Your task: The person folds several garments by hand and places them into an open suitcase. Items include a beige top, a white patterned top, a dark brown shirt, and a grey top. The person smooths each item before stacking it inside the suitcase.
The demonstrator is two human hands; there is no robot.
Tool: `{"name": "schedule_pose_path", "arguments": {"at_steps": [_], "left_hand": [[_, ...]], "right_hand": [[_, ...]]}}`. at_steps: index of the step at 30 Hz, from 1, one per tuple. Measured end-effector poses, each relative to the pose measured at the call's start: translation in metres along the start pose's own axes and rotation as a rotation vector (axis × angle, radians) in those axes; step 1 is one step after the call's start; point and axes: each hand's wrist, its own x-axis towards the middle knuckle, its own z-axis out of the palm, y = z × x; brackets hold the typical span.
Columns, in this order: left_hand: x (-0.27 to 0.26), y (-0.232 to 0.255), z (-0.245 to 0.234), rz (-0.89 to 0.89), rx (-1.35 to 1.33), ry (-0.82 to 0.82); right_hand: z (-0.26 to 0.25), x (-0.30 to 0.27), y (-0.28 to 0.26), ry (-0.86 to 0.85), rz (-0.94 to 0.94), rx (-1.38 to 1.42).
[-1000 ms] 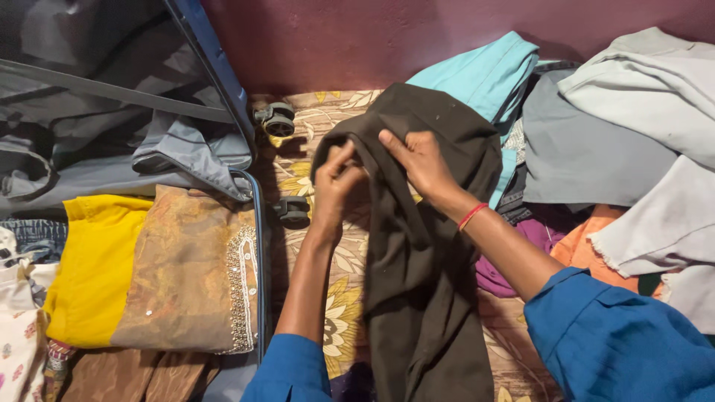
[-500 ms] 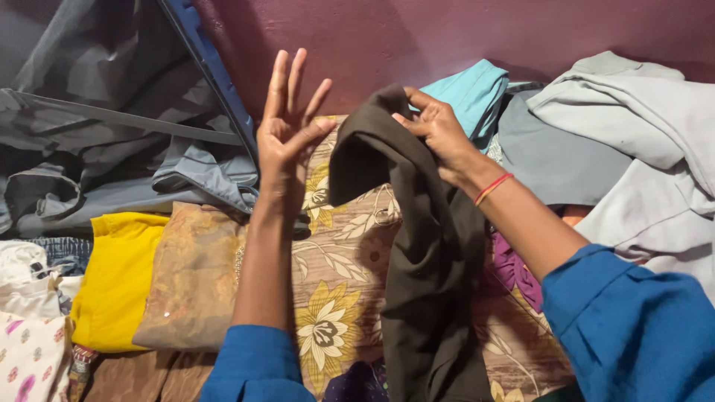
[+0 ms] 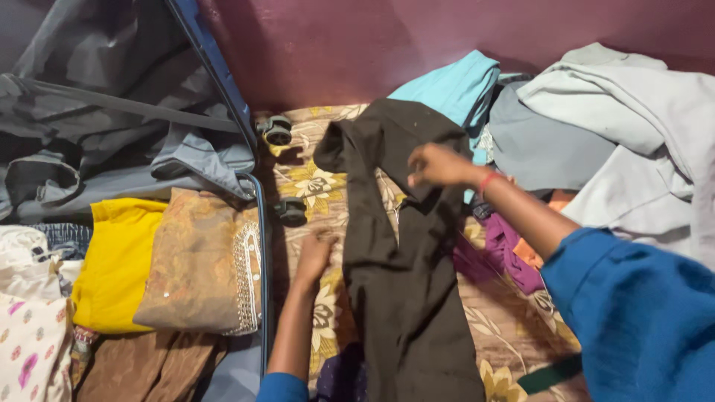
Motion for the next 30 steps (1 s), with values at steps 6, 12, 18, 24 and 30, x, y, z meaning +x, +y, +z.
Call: {"name": "schedule_pose_path", "arguments": {"at_steps": [6, 12, 18, 24, 30], "left_hand": [[-0.056, -0.096, 0.056, -0.146, 0.074, -0.112], [-0.170, -0.107, 0.076, -0.441, 0.366, -0.162], [-0.274, -0.115, 0.092, -0.435, 0.802, -0.034], [-0.305, -0.123, 0.116, -0.378, 0.391, 0.076], [-0.285, -0.090, 0.092, -0.002, 0.375, -0.040]], "right_hand": [[0.133, -0.122, 0.003, -0.522, -0.001, -0.133], [0.219, -0.254, -0.079, -0.666, 0.057, -0.248], [0.270, -0.322, -0.122, -0.351, -0.206, -0.878], [0.239, -0.321, -0.109, -0.153, -0.153, -0.667], [0.124, -0.303, -0.130, 0.207, -0.015, -0.195]]}}
